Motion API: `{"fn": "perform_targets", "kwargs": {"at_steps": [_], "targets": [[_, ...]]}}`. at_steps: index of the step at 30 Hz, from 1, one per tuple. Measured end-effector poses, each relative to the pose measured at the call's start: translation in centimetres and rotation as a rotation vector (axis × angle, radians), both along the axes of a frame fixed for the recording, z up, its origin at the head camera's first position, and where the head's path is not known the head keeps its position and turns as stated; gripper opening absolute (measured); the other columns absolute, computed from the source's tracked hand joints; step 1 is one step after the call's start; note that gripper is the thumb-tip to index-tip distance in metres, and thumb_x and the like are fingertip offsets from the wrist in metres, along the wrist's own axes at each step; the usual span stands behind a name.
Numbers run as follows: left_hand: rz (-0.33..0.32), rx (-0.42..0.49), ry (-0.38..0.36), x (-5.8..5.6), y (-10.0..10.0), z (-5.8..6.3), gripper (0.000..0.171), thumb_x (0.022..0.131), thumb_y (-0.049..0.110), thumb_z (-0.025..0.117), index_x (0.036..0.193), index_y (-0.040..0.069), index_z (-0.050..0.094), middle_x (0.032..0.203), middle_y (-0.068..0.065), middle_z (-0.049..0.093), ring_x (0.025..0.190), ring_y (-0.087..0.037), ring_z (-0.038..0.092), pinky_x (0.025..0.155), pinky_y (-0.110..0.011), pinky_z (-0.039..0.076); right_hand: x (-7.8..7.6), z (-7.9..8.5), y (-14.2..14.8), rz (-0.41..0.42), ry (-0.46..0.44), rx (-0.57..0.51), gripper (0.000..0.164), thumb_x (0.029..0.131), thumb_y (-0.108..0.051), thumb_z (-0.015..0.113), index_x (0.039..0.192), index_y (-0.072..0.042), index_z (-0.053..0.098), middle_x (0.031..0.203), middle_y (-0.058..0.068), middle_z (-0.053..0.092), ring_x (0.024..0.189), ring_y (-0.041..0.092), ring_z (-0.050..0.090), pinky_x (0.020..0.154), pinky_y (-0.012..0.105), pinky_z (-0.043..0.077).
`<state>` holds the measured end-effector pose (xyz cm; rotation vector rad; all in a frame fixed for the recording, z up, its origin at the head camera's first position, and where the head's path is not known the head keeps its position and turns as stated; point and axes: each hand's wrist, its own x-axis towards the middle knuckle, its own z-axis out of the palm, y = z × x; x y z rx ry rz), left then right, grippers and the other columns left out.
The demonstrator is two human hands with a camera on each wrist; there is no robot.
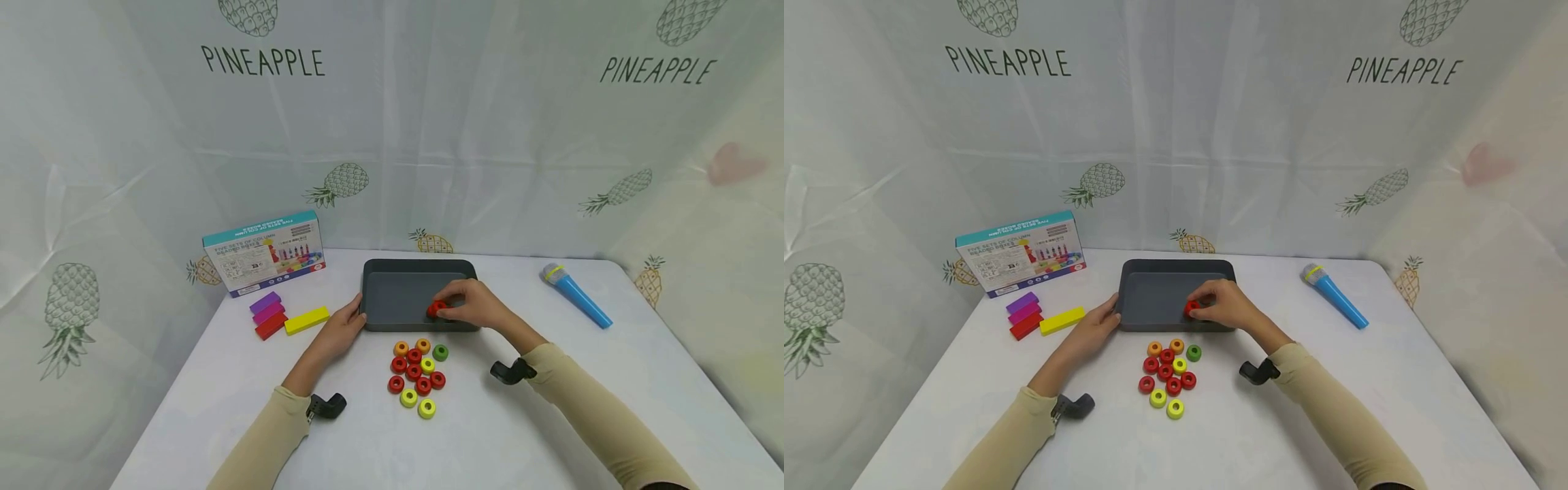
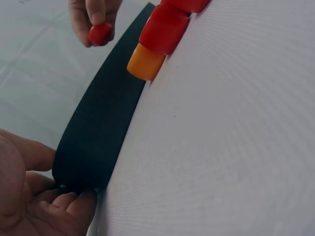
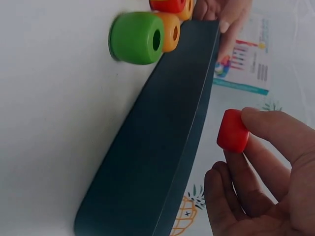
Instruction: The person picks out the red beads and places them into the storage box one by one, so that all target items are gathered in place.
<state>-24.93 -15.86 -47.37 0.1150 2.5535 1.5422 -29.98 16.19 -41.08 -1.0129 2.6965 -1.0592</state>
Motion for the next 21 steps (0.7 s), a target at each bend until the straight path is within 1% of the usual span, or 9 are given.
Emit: {"fn": "perform_targets", "kwargs": {"at_steps": [4,8,11,16,21], "targets": [[0.005,0.001,-0.004,-0.1,0.0,-0.2,0.062,0.106,0.031,0.05,0.162,0.019,0.025,0.167,-0.002,0.029,0.155,-0.024,0.028,0.124,-0.048,0.028,-0.5,0.0,-0.4,-0.041,-0.023,0.015,0.03,0.086,-0.013,0.08,0.114,-0.003,0.077,0.109,0.006,0.075,0.097,0.02,0.07,0.083,0.033,0.06],[0.003,0.01,-0.011,-0.2,0.0,-0.2,0.062,0.106,0.031,0.05,0.162,0.019,0.025,0.167,-0.002,0.029,0.155,-0.024,0.027,0.124,-0.048,0.027,-1.0,-0.2,-0.7,-0.075,-0.018,0.022,0.03,0.086,-0.013,0.08,0.114,-0.003,0.077,0.109,0.008,0.075,0.099,0.022,0.07,0.086,0.036,0.061],[0.004,0.006,-0.015,-0.2,-0.1,-0.2,0.062,0.106,0.031,0.05,0.162,0.02,0.025,0.167,-0.002,0.029,0.155,-0.024,0.027,0.124,-0.048,0.027,-1.5,-0.6,-1.0,-0.091,-0.002,0.028,0.03,0.086,-0.014,0.08,0.114,-0.002,0.077,0.109,0.008,0.075,0.098,0.022,0.07,0.086,0.038,0.061],[0.01,-0.005,-0.025,-0.2,-0.1,0.0,0.062,0.106,0.032,0.05,0.162,0.02,0.024,0.167,-0.002,0.029,0.155,-0.024,0.027,0.124,-0.048,0.027,-2.5,-1.4,-1.7,-0.11,0.018,0.038,0.03,0.086,-0.015,0.081,0.113,-0.003,0.077,0.108,0.008,0.076,0.094,0.02,0.07,0.082,0.035,0.06],[0.017,-0.006,-0.031,-0.1,0.0,-0.1,0.062,0.106,0.033,0.05,0.162,0.022,0.024,0.167,-0.001,0.029,0.155,-0.024,0.027,0.124,-0.049,0.027,-3.0,-1.6,-1.8,-0.139,0.004,0.047,0.031,0.085,-0.016,0.082,0.113,-0.004,0.077,0.11,0.009,0.076,0.094,0.02,0.07,0.081,0.036,0.059]]}}
